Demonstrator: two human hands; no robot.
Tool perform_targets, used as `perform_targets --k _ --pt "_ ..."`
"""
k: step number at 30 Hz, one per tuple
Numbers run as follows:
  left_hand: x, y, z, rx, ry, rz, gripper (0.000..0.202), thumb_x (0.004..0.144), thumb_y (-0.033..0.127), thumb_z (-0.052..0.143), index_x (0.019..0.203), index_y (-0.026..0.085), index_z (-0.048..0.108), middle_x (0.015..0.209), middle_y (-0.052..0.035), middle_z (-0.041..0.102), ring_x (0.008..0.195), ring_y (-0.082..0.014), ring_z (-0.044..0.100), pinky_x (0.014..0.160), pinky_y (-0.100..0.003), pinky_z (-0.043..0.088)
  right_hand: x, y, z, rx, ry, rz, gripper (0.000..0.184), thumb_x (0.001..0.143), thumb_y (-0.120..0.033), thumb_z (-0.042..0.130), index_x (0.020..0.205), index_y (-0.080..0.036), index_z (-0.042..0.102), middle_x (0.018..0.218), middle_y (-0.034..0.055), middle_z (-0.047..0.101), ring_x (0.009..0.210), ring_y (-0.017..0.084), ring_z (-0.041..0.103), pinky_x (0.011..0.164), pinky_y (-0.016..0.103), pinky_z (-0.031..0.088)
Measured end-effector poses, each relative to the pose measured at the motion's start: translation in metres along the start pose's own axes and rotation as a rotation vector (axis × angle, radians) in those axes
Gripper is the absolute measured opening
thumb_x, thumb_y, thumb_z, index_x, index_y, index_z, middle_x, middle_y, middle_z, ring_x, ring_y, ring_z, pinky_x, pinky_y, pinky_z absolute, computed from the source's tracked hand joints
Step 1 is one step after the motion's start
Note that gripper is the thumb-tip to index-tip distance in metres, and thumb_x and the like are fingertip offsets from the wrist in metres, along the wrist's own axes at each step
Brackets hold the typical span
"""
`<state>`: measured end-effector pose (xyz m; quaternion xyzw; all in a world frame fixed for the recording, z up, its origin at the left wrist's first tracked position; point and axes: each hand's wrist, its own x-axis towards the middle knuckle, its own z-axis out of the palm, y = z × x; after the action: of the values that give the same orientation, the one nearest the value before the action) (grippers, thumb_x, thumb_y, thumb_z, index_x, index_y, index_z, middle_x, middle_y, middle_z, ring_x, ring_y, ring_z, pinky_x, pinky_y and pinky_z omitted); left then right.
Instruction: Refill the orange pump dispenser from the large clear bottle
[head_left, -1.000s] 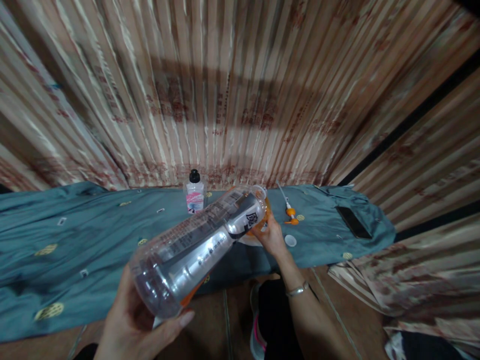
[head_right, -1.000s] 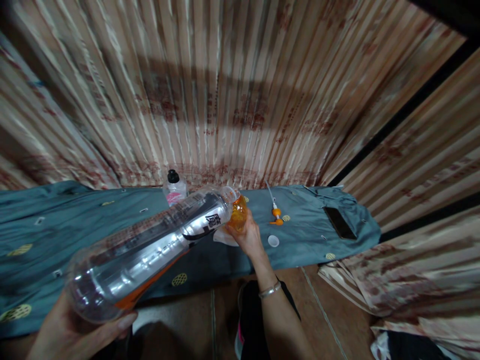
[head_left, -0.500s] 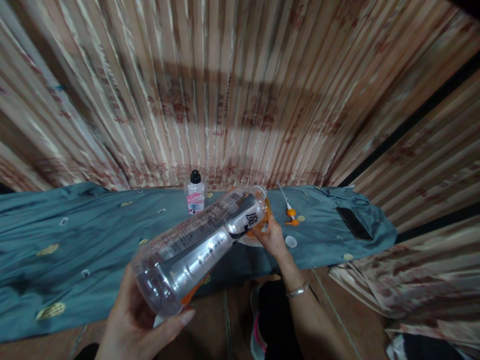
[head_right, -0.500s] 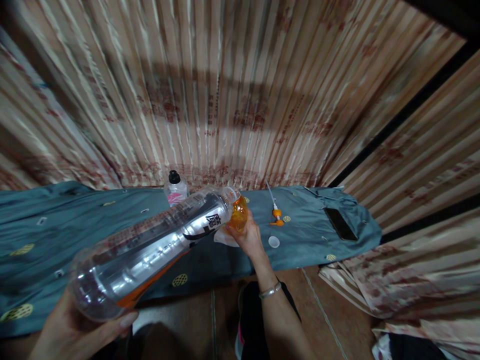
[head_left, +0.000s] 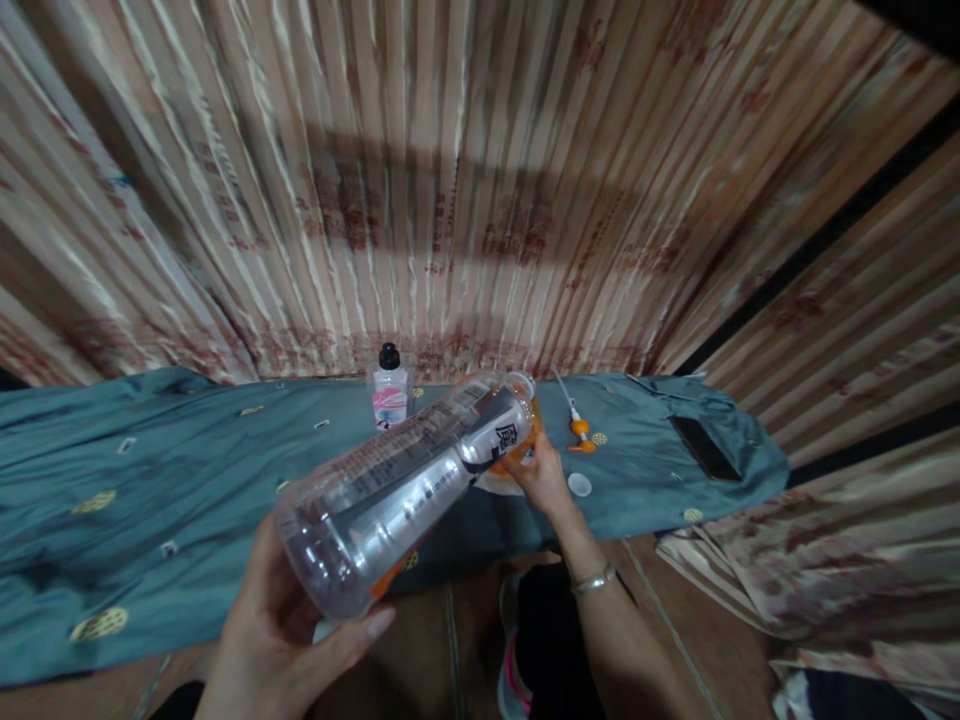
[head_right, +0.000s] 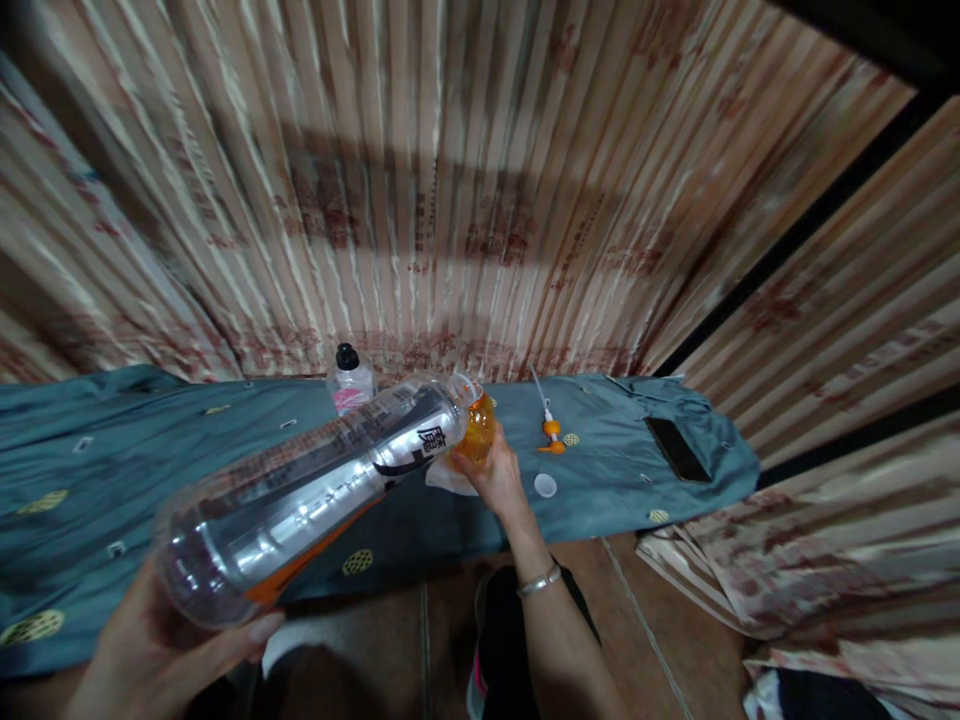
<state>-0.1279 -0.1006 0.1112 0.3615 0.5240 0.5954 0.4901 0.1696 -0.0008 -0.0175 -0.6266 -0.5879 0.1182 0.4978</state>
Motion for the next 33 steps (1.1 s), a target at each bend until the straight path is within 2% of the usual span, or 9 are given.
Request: perform_targets --k 5,10,14,21,24,27,30,33 --pt "-0.001 -0.005 0.002 -0.053 -0.040 -0.032 0.091 0.029 0.019 0.107 0.114 0.034 0.077 0.093 0.0034 0.080 0.121 -0.0387 0.075 0.085 -0.029 0.069 -0.001 -0.001 0.000 0.009 0.010 0.019 0.057 0.079 -0.040 0.083 0.128 -0.022 0.061 0.113 0.0096 0.082 0.100 0.030 0.081 0.086 0.040 0.065" --pt "0.002 -0.013 -0.003 -0.040 -0.031 -0.048 0.097 0.032 0.018 0.106 0.121 0.037 0.073 0.122 0.0037 0.082 0.111 -0.0315 0.080 0.080 -0.023 0.068 -0.001 -0.002 0.001 0.027 0.019 0.021 0.058 0.079 -0.043 0.083 0.129 -0.022 0.061 0.114 0.0113 0.082 0.102 0.030 0.081 0.085 0.039 0.066" --pt "0.003 -0.010 -0.002 -0.050 -0.052 -0.030 0.095 0.032 0.018 0.106 0.119 0.038 0.074 0.118 0.0044 0.082 0.122 -0.0340 0.076 0.085 -0.024 0.068 -0.001 -0.003 0.002 0.021 0.030 0.012 0.060 0.078 -0.042 0.083 0.130 -0.022 0.061 0.117 0.0119 0.082 0.104 0.031 0.081 0.086 0.039 0.065" --pt "0.002 -0.002 0.004 -0.048 -0.071 -0.030 0.094 0.037 0.023 0.106 0.124 0.038 0.075 0.136 0.0029 0.079 0.129 -0.0349 0.072 0.084 -0.023 0.067 0.000 -0.004 0.001 0.024 0.014 0.054 0.061 0.077 -0.039 0.083 0.131 -0.021 0.061 0.118 0.0125 0.082 0.107 0.033 0.080 0.086 0.041 0.066" --pt "0.003 -0.004 0.003 -0.033 -0.061 -0.033 0.093 0.035 0.023 0.106 0.122 0.038 0.076 0.132 0.0031 0.080 0.125 -0.0348 0.074 0.082 -0.024 0.068 0.001 -0.005 0.001 0.024 0.011 0.056 0.064 0.076 -0.040 0.083 0.132 -0.020 0.060 0.122 0.0146 0.080 0.110 0.033 0.079 0.090 0.043 0.066" --pt "0.005 -0.006 0.002 -0.029 -0.047 -0.050 0.092 0.033 0.020 0.106 0.119 0.036 0.076 0.112 0.0014 0.083 0.116 -0.0364 0.077 0.077 -0.029 0.071 0.001 -0.005 0.001 0.022 0.005 0.056 0.062 0.077 -0.042 0.082 0.131 -0.021 0.060 0.119 0.0135 0.081 0.107 0.033 0.080 0.089 0.043 0.066" --pt "0.006 -0.006 0.001 -0.019 -0.041 -0.056 0.090 0.033 0.020 0.107 0.116 0.034 0.076 0.081 0.0030 0.077 0.103 -0.0339 0.079 0.049 -0.019 0.062 0.000 -0.004 0.000 0.013 0.003 0.054 0.063 0.078 -0.045 0.082 0.132 -0.021 0.061 0.118 0.0122 0.082 0.106 0.032 0.081 0.088 0.041 0.066" --pt "0.004 -0.005 0.000 -0.010 -0.035 -0.080 0.094 0.028 0.021 0.108 0.115 0.032 0.076 0.065 0.0069 0.069 0.068 -0.0228 0.072 0.034 -0.016 0.049 0.000 -0.002 -0.001 0.004 0.000 0.033 0.067 0.079 -0.047 0.082 0.137 -0.021 0.059 0.120 0.0126 0.082 0.108 0.032 0.080 0.088 0.040 0.066"
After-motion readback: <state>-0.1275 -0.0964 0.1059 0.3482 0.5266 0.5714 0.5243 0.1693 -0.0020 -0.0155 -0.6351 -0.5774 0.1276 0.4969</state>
